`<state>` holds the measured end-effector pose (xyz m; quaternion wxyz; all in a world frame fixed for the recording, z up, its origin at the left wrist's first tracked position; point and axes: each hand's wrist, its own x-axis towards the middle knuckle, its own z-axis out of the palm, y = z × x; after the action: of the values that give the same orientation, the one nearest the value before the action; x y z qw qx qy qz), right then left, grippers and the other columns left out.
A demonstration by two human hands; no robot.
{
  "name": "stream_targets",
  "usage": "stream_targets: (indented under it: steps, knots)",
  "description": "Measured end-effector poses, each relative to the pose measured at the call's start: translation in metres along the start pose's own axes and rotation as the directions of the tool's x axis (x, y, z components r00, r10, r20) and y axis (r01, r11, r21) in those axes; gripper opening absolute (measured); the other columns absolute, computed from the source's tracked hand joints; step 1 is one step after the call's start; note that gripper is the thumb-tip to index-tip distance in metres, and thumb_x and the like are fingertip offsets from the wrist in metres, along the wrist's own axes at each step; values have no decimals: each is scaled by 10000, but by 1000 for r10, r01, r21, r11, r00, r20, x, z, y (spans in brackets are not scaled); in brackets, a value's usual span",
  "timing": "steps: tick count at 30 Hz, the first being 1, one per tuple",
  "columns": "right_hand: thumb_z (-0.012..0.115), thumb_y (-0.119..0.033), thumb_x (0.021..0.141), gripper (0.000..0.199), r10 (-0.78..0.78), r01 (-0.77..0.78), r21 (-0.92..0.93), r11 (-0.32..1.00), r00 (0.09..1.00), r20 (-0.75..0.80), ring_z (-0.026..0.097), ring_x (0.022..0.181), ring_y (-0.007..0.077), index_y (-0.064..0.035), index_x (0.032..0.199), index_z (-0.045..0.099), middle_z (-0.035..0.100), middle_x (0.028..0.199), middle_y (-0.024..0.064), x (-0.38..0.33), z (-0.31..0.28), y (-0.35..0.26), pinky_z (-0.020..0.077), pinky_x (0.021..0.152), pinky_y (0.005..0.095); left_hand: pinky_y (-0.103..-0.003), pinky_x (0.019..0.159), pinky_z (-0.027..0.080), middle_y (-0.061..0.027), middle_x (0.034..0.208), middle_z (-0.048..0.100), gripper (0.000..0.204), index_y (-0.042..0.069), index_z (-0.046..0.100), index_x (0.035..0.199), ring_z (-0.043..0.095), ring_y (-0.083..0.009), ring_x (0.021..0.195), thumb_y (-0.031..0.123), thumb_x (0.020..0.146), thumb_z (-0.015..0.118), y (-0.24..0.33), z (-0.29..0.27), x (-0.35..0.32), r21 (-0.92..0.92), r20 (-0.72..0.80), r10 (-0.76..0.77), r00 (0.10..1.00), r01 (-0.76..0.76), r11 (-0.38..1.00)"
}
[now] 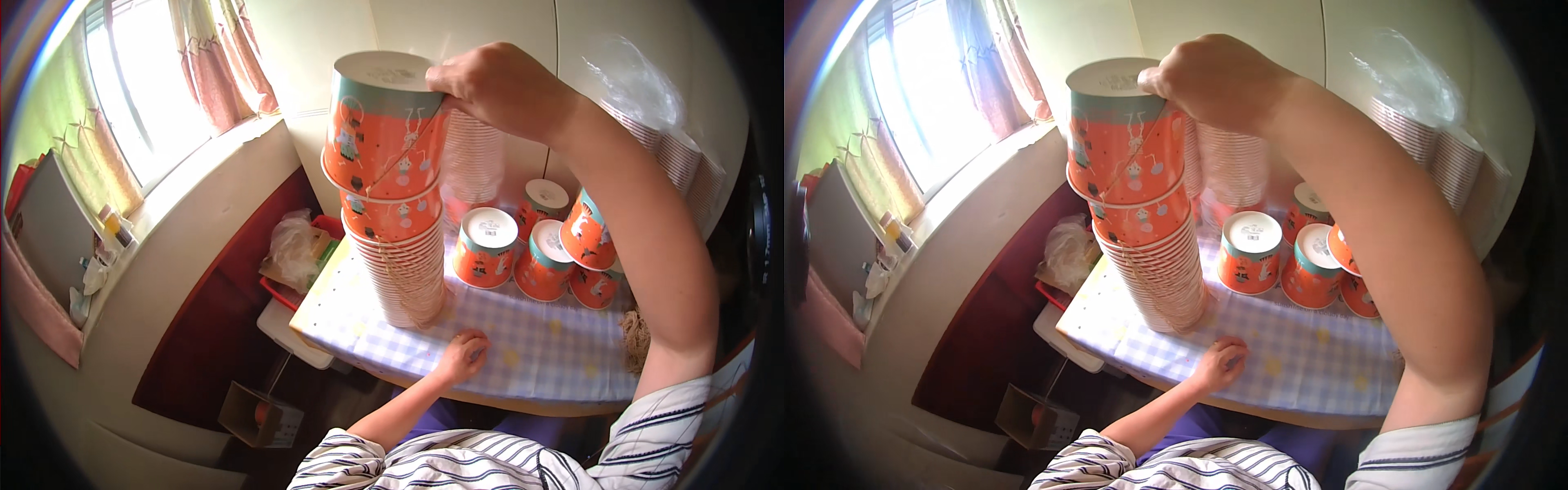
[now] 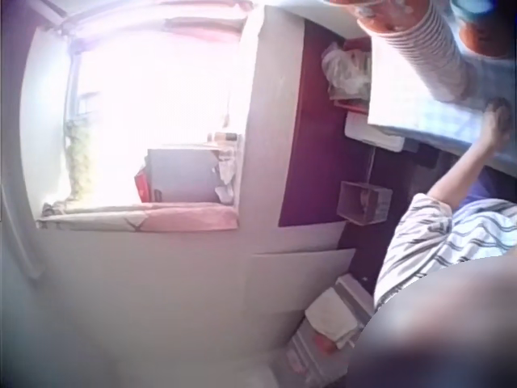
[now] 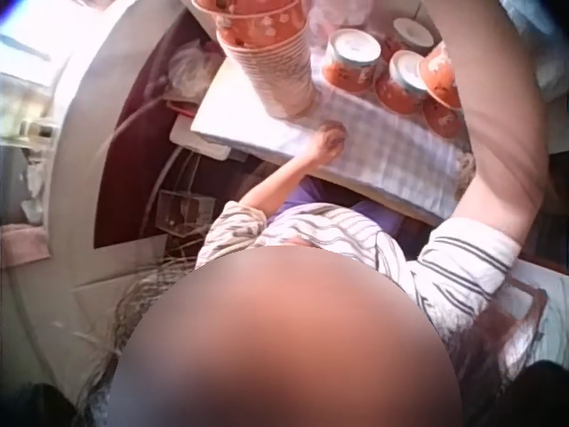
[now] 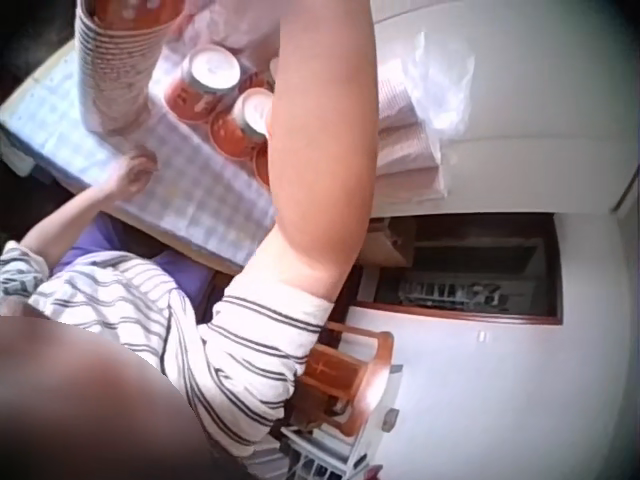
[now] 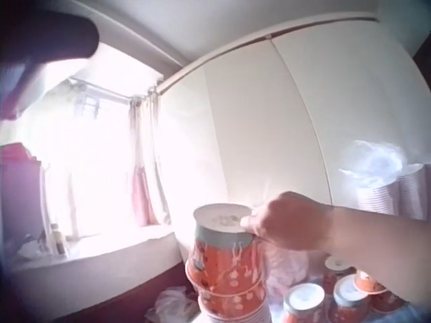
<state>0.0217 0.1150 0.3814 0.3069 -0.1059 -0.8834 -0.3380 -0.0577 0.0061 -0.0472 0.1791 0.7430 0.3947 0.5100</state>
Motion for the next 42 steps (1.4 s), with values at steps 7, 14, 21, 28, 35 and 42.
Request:
stream_targets:
  steps: [7, 14, 21, 28, 35, 42]
  knots:
    - [543, -77, 802, 138, -22, 41, -87, 995, 979, 205, 664, 763, 252, -97, 852, 670, 660, 758, 109, 23, 17, -17, 538, 700, 351, -379, 813, 468, -124, 994, 586, 202, 56, 618, 904, 567, -308, 930, 36, 703, 632, -7, 3, -5, 20, 19, 40, 999, -40, 999]
    - [545, -75, 790, 131, -74, 92, -59, 994, 964, 257, 668, 778, 224, -107, 813, 670, 671, 784, 92, 20, 24, -18, 542, 696, 340, -379, 816, 468, -126, 995, 583, 195, 55, 623, 906, 564, -309, 932, 48, 712, 631, -5, 2, -1, 2, 34, -3, 999, 3, 1000]
    - [540, -82, 785, 136, -48, 80, -94, 992, 951, 305, 665, 786, 221, -106, 791, 673, 668, 783, 87, 20, 26, -24, 541, 695, 331, -376, 816, 468, -124, 1005, 586, 196, 55, 623, 908, 565, -308, 933, 54, 712, 631, -2, 1, -1, -1, 46, -20, 999, 20, 1000]
    - [544, -68, 769, 141, -39, 49, -26, 998, 957, 287, 664, 793, 229, -97, 793, 680, 665, 794, 111, 22, 27, -27, 542, 699, 337, -375, 816, 467, -121, 1000, 589, 191, 53, 625, 897, 559, -306, 939, 54, 706, 634, -2, 1, -1, 22, 53, -16, 998, 15, 1000]
    - [566, -52, 729, 123, -64, 77, -44, 996, 965, 253, 667, 784, 228, -95, 729, 681, 667, 766, 97, 17, 35, -31, 550, 682, 333, -377, 813, 467, -121, 992, 592, 195, 50, 625, 894, 558, -310, 936, 54, 699, 637, -3, 2, -1, 33, 63, -19, 998, 17, 999]
    - [577, -48, 713, 113, -99, 117, -88, 989, 979, 179, 673, 734, 228, -85, 684, 680, 666, 730, 101, 10, 46, -31, 556, 652, 335, -390, 794, 456, -110, 942, 602, 182, 47, 616, 865, 568, -311, 896, 57, 683, 631, 1, 2, 1, 37, 42, -9, 999, 7, 999]
